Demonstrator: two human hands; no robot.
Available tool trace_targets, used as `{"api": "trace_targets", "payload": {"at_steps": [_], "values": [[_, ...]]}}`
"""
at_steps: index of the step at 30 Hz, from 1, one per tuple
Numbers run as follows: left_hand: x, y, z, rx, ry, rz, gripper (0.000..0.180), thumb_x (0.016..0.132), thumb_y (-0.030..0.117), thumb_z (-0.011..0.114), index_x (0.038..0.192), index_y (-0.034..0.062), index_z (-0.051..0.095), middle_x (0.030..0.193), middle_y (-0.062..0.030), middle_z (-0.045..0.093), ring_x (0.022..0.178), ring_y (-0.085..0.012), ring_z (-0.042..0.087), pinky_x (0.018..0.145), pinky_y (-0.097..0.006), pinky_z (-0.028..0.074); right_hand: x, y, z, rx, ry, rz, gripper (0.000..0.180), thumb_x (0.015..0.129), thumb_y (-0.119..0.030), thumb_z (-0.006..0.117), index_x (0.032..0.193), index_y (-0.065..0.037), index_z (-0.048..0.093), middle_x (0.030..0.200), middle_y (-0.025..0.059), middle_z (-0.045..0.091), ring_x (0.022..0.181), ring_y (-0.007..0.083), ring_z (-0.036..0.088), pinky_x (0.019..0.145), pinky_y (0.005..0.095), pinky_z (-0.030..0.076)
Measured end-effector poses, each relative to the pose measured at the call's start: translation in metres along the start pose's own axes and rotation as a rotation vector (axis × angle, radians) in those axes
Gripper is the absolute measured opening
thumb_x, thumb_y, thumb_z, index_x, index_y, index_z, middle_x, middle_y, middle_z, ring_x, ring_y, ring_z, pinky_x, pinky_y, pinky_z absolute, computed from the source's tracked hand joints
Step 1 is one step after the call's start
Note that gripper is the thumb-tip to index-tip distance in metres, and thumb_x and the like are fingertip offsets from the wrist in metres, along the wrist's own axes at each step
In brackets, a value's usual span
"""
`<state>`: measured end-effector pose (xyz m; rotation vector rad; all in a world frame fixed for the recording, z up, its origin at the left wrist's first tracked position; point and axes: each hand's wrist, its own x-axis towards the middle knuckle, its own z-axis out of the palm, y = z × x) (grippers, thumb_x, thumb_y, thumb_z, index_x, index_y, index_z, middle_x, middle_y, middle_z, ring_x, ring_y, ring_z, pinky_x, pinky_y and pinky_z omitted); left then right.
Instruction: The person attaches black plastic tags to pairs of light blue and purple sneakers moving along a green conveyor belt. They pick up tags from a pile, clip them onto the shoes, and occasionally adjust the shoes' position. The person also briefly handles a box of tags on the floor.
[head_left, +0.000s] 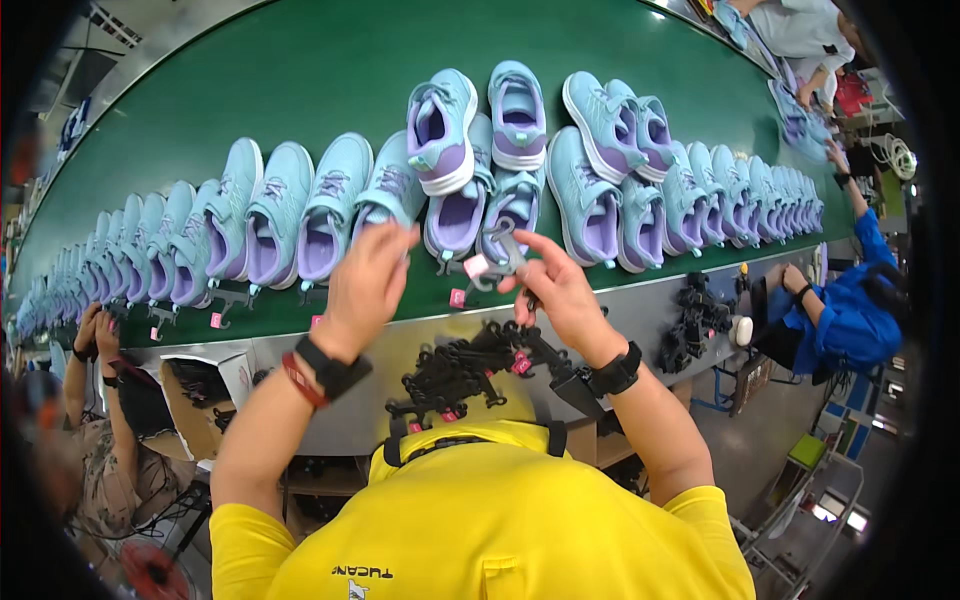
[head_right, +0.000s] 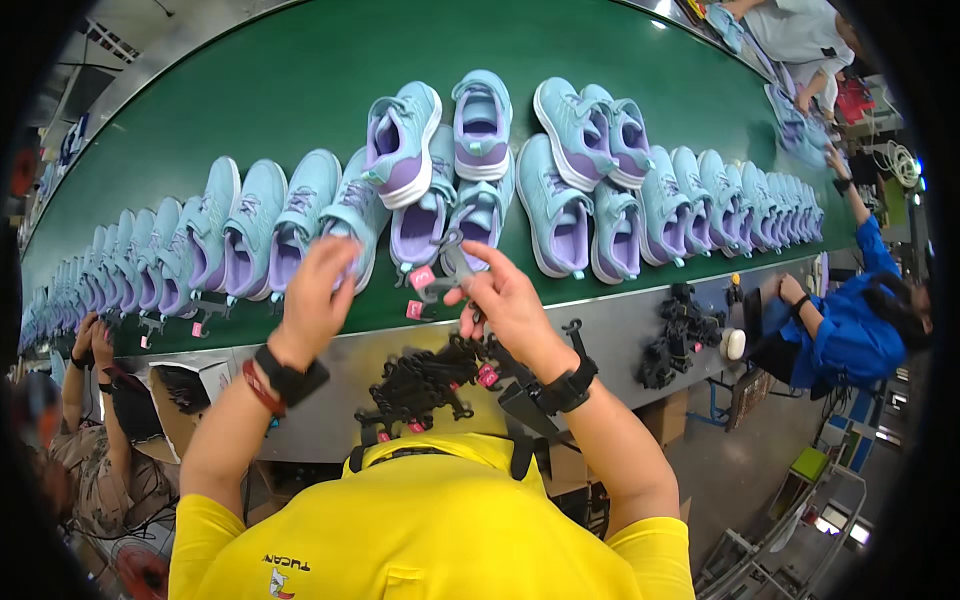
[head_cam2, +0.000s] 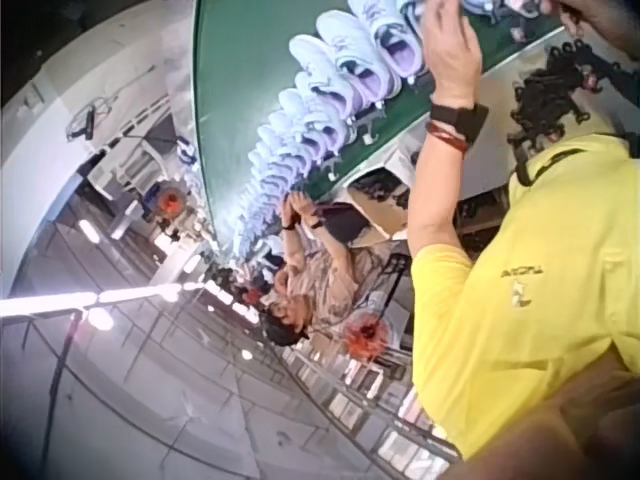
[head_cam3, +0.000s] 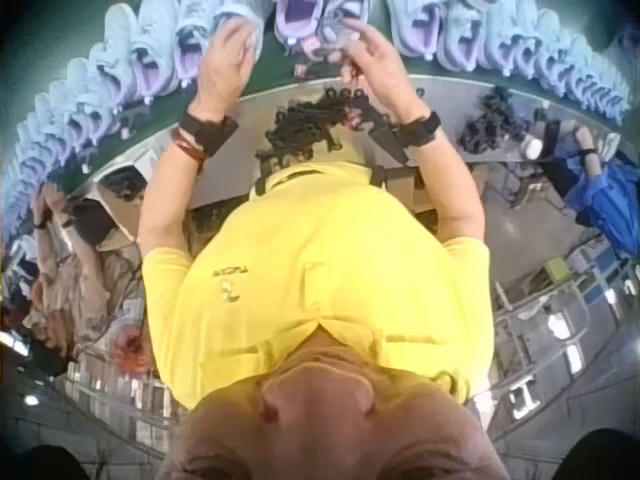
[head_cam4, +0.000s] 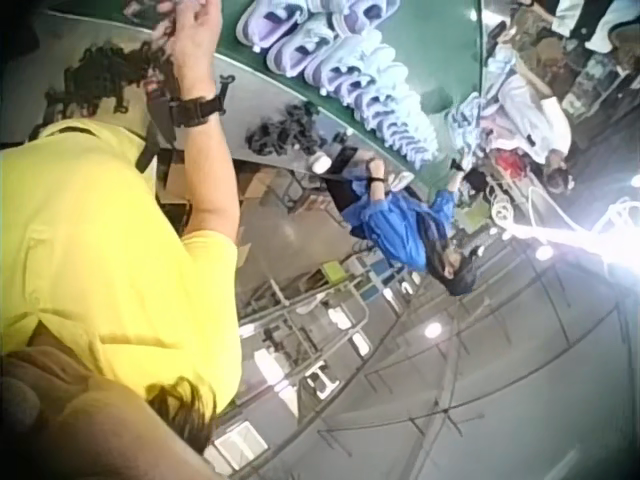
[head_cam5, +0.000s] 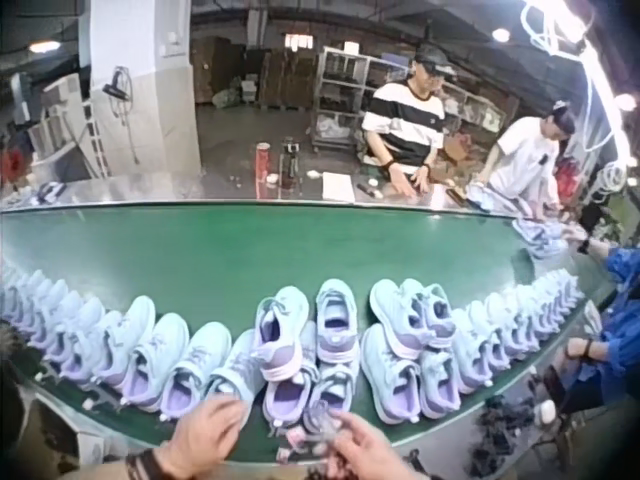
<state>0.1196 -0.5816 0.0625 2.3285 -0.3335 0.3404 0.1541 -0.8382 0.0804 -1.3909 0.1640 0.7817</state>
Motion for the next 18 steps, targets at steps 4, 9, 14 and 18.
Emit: {"api": "trace_targets", "payload": {"at_steps": [4, 9, 14, 18], "values": [[0.071, -0.055, 0.017, 0.002, -0.106, -0.115, 0.046, 0.076, -0.001, 0.065, 0.119, 0.0053, 0.053, 0.121, -0.0144, 0.054, 0.085, -0.0291, 0.062, 0.074, -0.035, 0.050, 0.038, -0.020, 0.012, 0.003, 0.034, -0.097, 0.044, 0.095, -0.010, 0.048, 0.137, -0.001, 0.036, 0.087, 0.0105, 0.065, 0.053, 0.0118, 0.058, 0.046, 0.0224, 0.044], [0.096, -0.087, 0.026, -0.088, -0.453, -0.271, 0.046, 0.074, 0.002, 0.067, 0.118, 0.0071, 0.055, 0.113, -0.0119, 0.060, 0.085, -0.0301, 0.062, 0.072, -0.037, 0.050, 0.069, -0.022, 0.034, 0.007, 0.025, -0.122, 0.044, 0.095, -0.009, 0.047, 0.138, -0.005, 0.038, 0.086, 0.0073, 0.063, 0.050, 0.0098, 0.057, 0.044, 0.0223, 0.045], [0.086, -0.082, 0.032, -0.110, -0.318, -0.079, 0.034, 0.069, 0.001, 0.069, 0.101, 0.0041, 0.059, 0.102, -0.0115, 0.060, 0.086, -0.0266, 0.060, 0.074, -0.033, 0.050, 0.072, -0.006, 0.048, -0.144, 0.050, -0.162, 0.047, 0.093, -0.005, 0.047, 0.139, -0.005, 0.039, 0.077, 0.0076, 0.062, 0.048, 0.0108, 0.056, 0.044, 0.0258, 0.045], [0.087, -0.065, 0.034, 0.059, -0.255, 0.110, 0.028, 0.067, 0.000, 0.064, 0.093, 0.0092, 0.059, 0.096, -0.0084, 0.059, 0.093, -0.0301, 0.057, 0.076, -0.040, 0.048, 0.056, 0.004, 0.050, -0.253, 0.027, -0.215, 0.047, 0.093, -0.004, 0.048, 0.138, -0.003, 0.039, 0.072, 0.0070, 0.062, 0.047, 0.0111, 0.056, 0.045, 0.0265, 0.045]]}}
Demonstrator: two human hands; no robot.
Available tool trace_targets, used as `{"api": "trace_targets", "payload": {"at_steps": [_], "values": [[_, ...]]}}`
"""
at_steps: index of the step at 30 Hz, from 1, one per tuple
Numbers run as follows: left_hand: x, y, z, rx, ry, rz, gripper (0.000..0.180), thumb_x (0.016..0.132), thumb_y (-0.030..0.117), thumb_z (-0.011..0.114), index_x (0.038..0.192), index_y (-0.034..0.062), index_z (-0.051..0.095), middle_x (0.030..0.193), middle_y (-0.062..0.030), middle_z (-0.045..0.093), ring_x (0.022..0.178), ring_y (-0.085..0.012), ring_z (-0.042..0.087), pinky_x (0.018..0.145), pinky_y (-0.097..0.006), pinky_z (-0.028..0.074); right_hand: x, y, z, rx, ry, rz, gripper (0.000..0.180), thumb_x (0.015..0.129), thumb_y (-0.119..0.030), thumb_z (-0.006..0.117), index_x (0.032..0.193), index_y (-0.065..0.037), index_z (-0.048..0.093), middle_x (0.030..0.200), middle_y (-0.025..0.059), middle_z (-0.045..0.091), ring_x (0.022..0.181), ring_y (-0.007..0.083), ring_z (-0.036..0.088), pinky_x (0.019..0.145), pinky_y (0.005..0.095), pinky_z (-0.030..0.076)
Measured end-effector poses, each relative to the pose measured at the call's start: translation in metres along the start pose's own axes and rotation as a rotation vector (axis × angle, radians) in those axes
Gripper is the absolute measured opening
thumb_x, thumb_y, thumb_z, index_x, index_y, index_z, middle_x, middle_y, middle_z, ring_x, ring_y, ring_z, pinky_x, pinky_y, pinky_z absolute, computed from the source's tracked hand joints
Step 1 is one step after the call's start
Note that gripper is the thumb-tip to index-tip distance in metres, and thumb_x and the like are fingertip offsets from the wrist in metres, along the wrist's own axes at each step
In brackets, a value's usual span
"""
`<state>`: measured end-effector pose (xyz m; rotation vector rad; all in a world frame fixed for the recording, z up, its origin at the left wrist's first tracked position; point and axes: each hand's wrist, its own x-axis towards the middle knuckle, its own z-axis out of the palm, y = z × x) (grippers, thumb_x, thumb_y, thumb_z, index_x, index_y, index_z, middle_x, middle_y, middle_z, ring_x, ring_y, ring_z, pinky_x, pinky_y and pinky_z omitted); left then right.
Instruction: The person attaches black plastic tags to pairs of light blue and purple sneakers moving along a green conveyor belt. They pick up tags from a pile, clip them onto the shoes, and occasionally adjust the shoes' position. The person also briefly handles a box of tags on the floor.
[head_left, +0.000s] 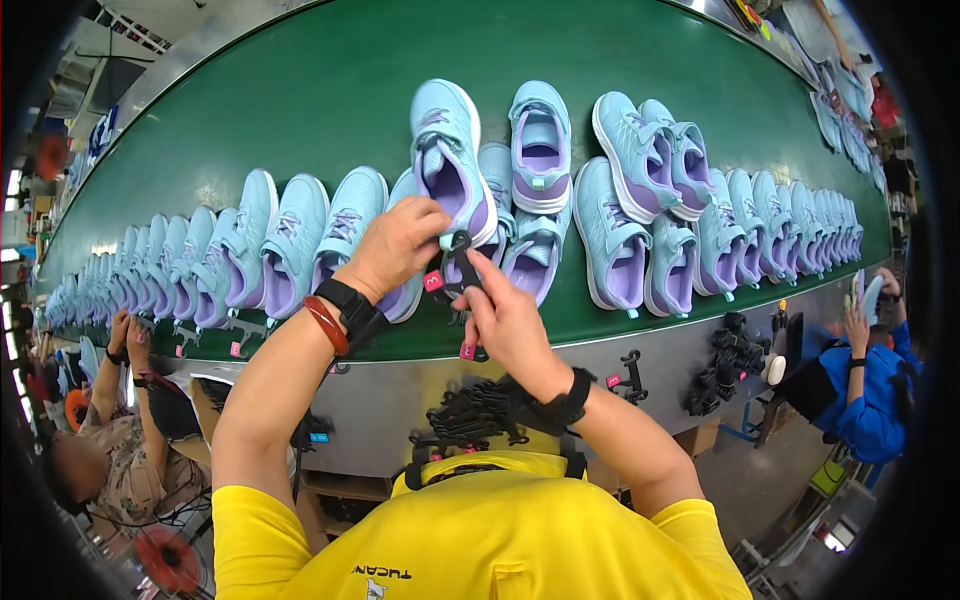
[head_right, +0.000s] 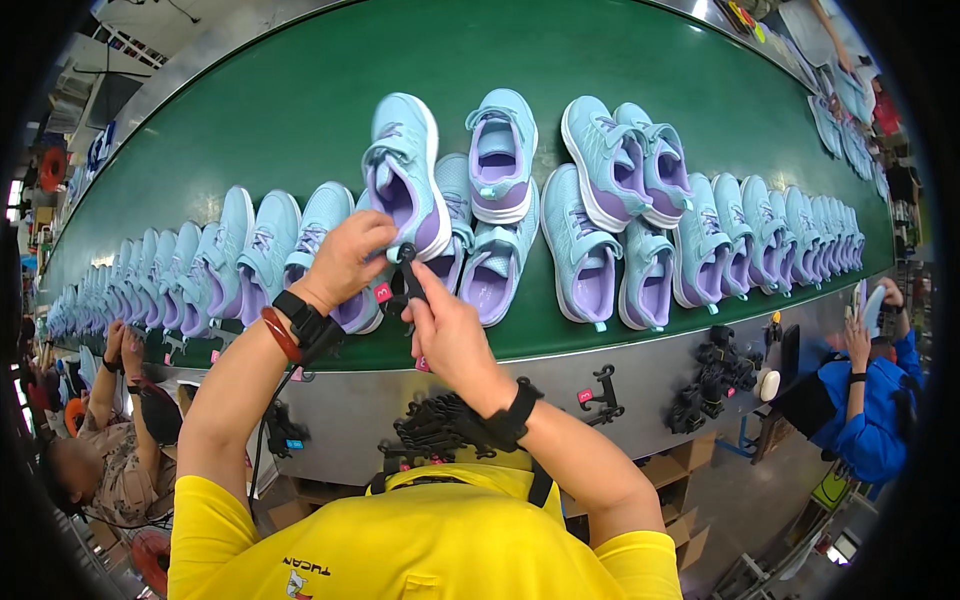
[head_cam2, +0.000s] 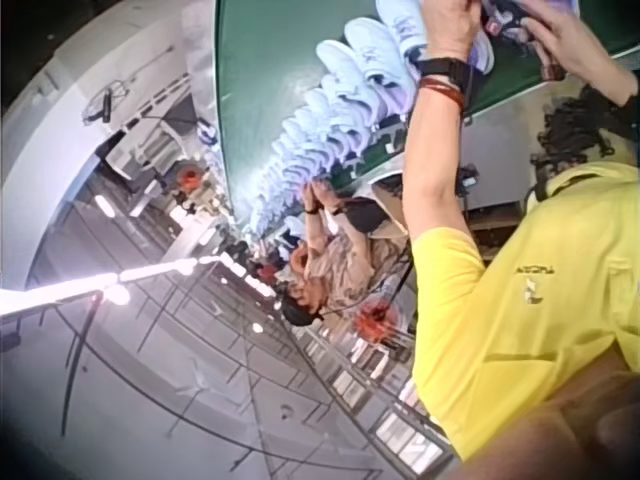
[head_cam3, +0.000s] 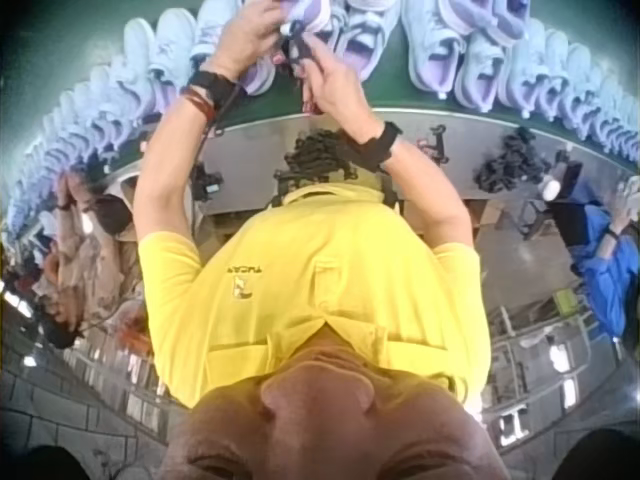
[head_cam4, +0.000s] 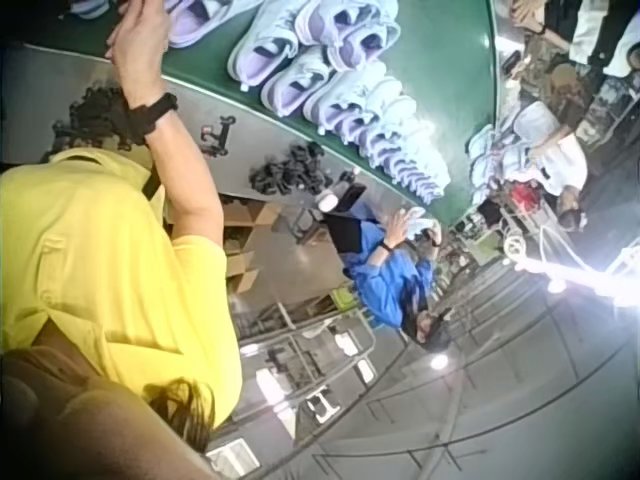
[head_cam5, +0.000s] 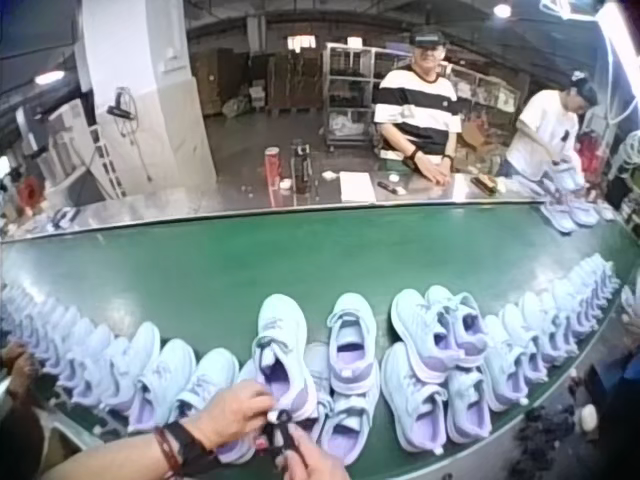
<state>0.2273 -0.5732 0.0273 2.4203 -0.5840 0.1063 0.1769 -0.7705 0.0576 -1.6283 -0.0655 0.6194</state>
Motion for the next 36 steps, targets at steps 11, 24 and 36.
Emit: {"api": "trace_targets", "payload": {"at_steps": [11, 24, 36], "values": [[0.012, 0.047, -0.012, 0.084, -0.145, -0.077, 0.056, 0.073, 0.004, 0.066, 0.125, 0.0207, 0.053, 0.116, -0.0164, 0.056, 0.080, -0.0334, 0.064, 0.068, -0.041, 0.053, 0.027, -0.020, -0.050, 0.350, -0.290, 0.244, 0.021, 0.097, -0.024, 0.049, 0.097, -0.003, 0.051, 0.064, 0.0010, 0.054, 0.043, 0.0078, 0.049, 0.040, 0.0225, 0.037], [0.047, 0.046, -0.011, 0.152, -0.161, -0.104, 0.034, 0.081, 0.014, 0.063, 0.114, 0.0118, 0.057, 0.081, -0.0156, 0.057, 0.066, -0.0372, 0.060, 0.059, -0.046, 0.048, 0.133, -0.004, -0.158, -0.984, -0.235, -0.573, 0.040, 0.074, -0.026, 0.074, 0.104, -0.005, 0.058, 0.097, 0.0130, 0.061, 0.094, 0.0353, 0.059, 0.080, 0.0436, 0.046], [0.065, 0.058, -0.015, -0.075, -0.236, -0.339, 0.015, 0.079, 0.006, 0.058, 0.091, 0.0021, 0.066, 0.079, -0.0221, 0.064, 0.077, -0.0404, 0.062, 0.069, -0.047, 0.048, 0.093, -0.064, -0.172, -1.219, -0.060, -0.891, 0.039, 0.071, -0.038, 0.074, 0.072, -0.006, 0.052, 0.074, 0.0073, 0.053, 0.071, 0.0276, 0.053, 0.065, 0.0385, 0.042]]}}
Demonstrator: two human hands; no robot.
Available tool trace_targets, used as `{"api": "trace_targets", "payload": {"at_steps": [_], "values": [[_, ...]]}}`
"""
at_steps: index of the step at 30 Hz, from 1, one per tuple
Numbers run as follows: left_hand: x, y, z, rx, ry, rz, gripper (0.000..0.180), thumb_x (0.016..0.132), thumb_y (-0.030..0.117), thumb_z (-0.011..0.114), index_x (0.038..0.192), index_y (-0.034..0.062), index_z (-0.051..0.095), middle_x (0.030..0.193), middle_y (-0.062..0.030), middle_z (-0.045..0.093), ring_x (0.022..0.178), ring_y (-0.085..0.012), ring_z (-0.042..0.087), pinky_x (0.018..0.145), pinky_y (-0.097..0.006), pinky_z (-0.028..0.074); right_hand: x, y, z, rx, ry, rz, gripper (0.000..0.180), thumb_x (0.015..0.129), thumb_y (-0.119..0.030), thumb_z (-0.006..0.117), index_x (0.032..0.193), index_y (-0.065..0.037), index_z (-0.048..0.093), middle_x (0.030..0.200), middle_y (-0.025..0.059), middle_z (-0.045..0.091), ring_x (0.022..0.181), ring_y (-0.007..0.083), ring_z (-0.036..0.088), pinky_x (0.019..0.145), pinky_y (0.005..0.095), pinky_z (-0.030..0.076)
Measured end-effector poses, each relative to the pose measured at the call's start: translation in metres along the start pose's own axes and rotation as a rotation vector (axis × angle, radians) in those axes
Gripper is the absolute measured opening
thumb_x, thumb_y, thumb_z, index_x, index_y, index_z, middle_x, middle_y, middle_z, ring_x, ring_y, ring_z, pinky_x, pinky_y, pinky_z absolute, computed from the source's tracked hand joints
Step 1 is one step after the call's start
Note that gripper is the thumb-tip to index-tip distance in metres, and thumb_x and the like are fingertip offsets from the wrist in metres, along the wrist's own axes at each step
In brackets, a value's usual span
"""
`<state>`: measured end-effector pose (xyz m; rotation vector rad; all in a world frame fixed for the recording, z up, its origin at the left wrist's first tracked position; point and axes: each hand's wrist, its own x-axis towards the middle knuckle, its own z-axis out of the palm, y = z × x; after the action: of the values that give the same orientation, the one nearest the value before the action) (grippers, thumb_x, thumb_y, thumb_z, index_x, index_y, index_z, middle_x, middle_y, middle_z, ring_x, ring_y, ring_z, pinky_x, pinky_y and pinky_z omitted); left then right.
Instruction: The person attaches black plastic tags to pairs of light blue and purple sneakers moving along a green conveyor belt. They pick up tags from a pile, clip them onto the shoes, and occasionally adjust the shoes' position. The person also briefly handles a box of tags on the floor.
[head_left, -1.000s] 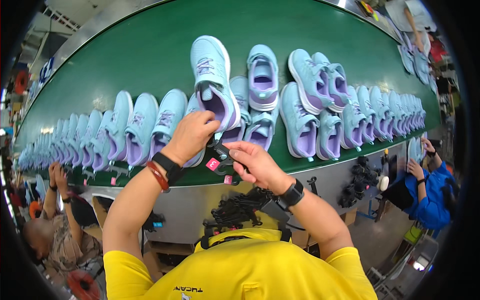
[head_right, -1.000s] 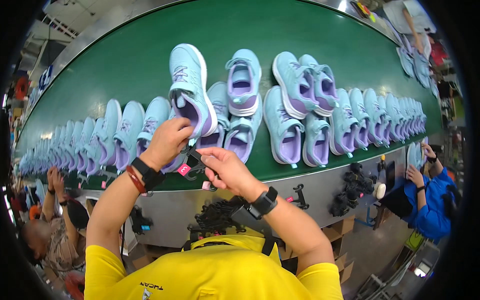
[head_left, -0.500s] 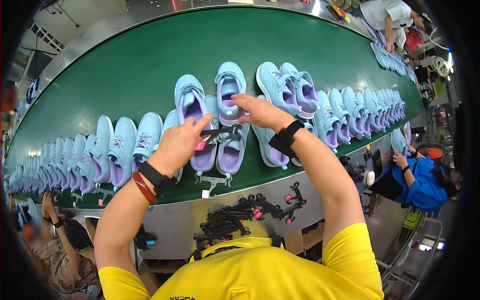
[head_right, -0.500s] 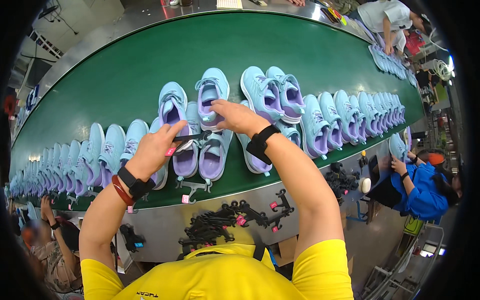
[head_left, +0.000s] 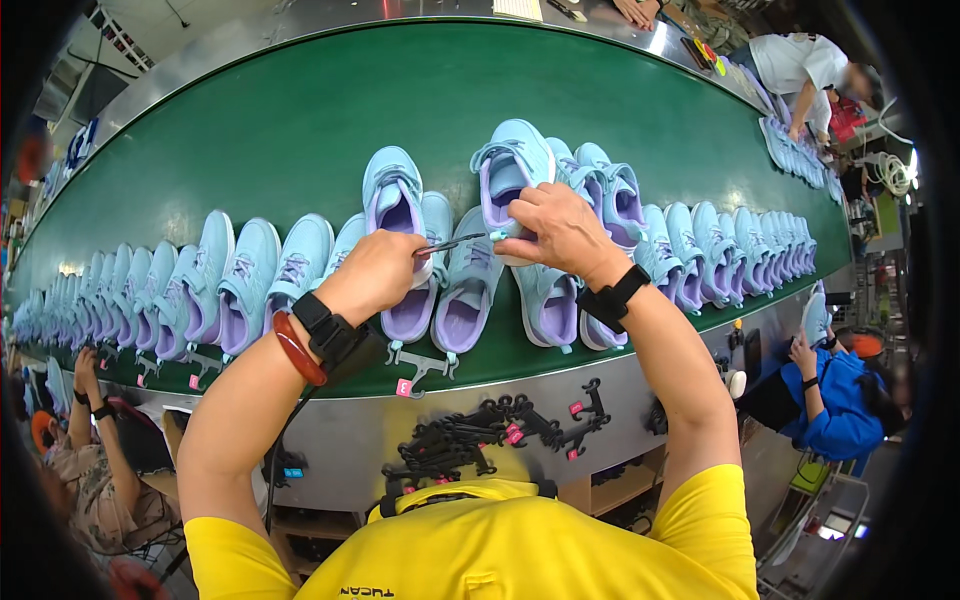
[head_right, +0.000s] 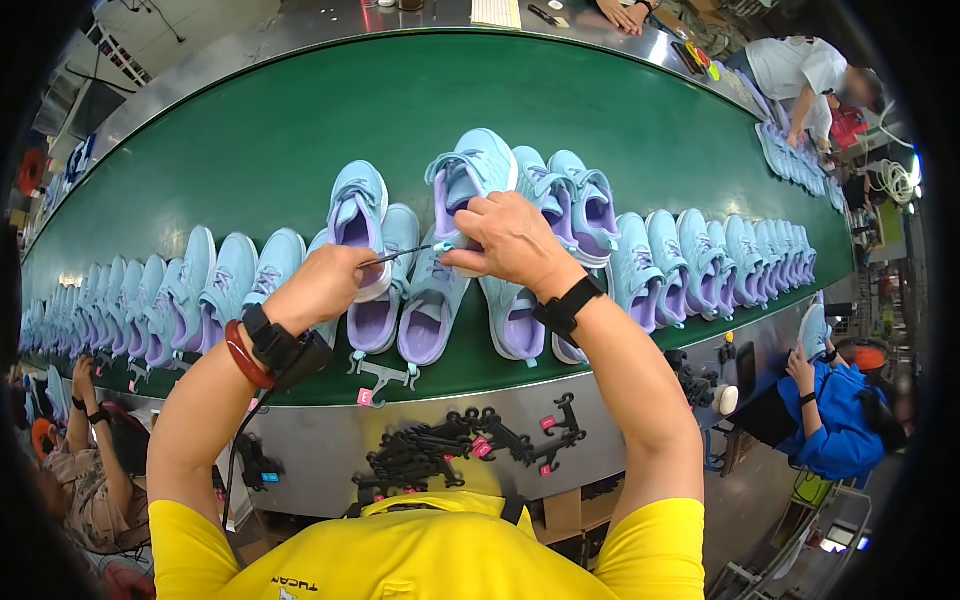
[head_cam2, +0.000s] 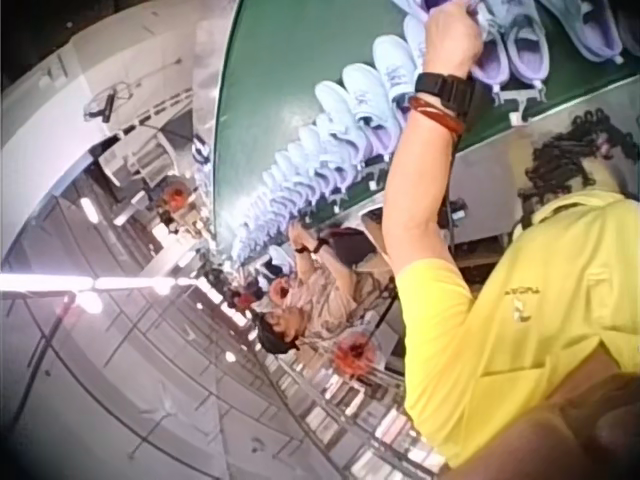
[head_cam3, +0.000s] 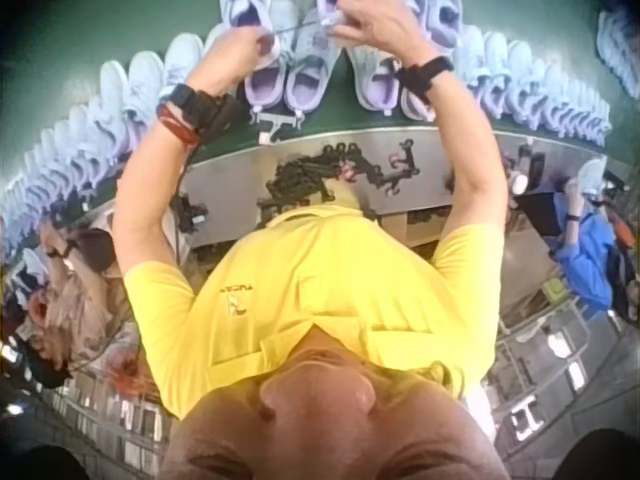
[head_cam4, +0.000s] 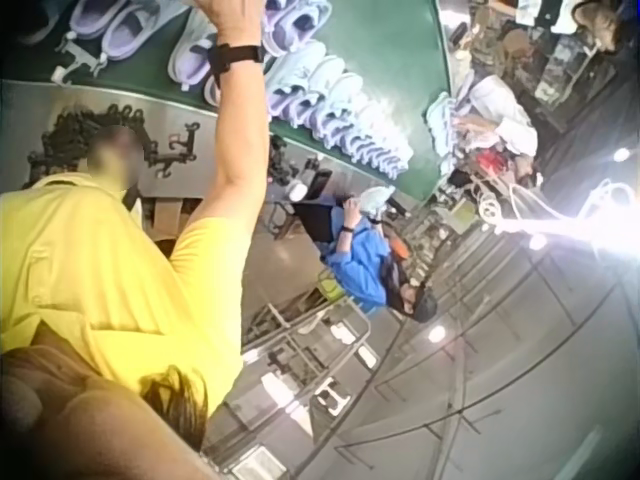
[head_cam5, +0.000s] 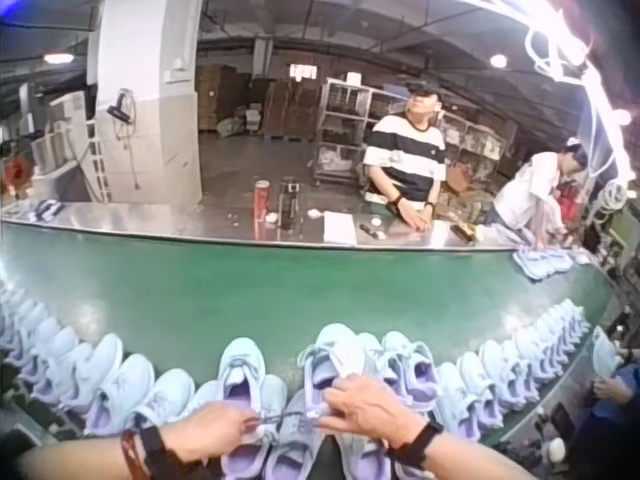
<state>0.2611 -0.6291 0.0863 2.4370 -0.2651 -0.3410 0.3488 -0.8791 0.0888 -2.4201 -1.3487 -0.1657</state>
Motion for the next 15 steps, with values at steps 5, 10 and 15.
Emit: {"api": "trace_targets", "payload": {"at_steps": [5, 10, 15], "values": [[0.001, -0.001, 0.002, -0.012, 0.020, 0.037, 0.017, 0.077, 0.005, 0.059, 0.092, 0.0029, 0.066, 0.079, -0.0214, 0.064, 0.077, -0.0401, 0.062, 0.068, -0.046, 0.048, 0.009, -0.004, 0.008, -0.026, -0.056, -0.041, 0.036, 0.068, -0.040, 0.075, 0.070, -0.010, 0.055, 0.069, 0.0053, 0.055, 0.069, 0.0267, 0.056, 0.065, 0.0387, 0.043], [0.000, -0.009, 0.007, -0.128, -0.011, 0.124, 0.020, 0.077, 0.006, 0.061, 0.096, 0.0074, 0.065, 0.082, -0.0190, 0.062, 0.081, -0.0385, 0.060, 0.069, -0.044, 0.046, 0.006, -0.006, 0.021, -0.077, -0.086, -0.012, 0.033, 0.068, -0.039, 0.074, 0.073, -0.011, 0.057, 0.070, 0.0050, 0.057, 0.072, 0.0271, 0.058, 0.067, 0.0392, 0.044], [-0.006, -0.020, 0.019, 0.027, 0.026, 0.222, 0.049, 0.077, -0.007, 0.051, 0.119, 0.0166, 0.058, 0.123, -0.0225, 0.048, 0.104, -0.0417, 0.054, 0.083, -0.043, 0.047, -0.015, -0.006, 0.039, 0.120, 0.099, 0.078, 0.045, 0.071, -0.012, 0.074, 0.112, -0.007, 0.057, 0.107, 0.0148, 0.056, 0.092, 0.0349, 0.056, 0.081, 0.0433, 0.046]]}}
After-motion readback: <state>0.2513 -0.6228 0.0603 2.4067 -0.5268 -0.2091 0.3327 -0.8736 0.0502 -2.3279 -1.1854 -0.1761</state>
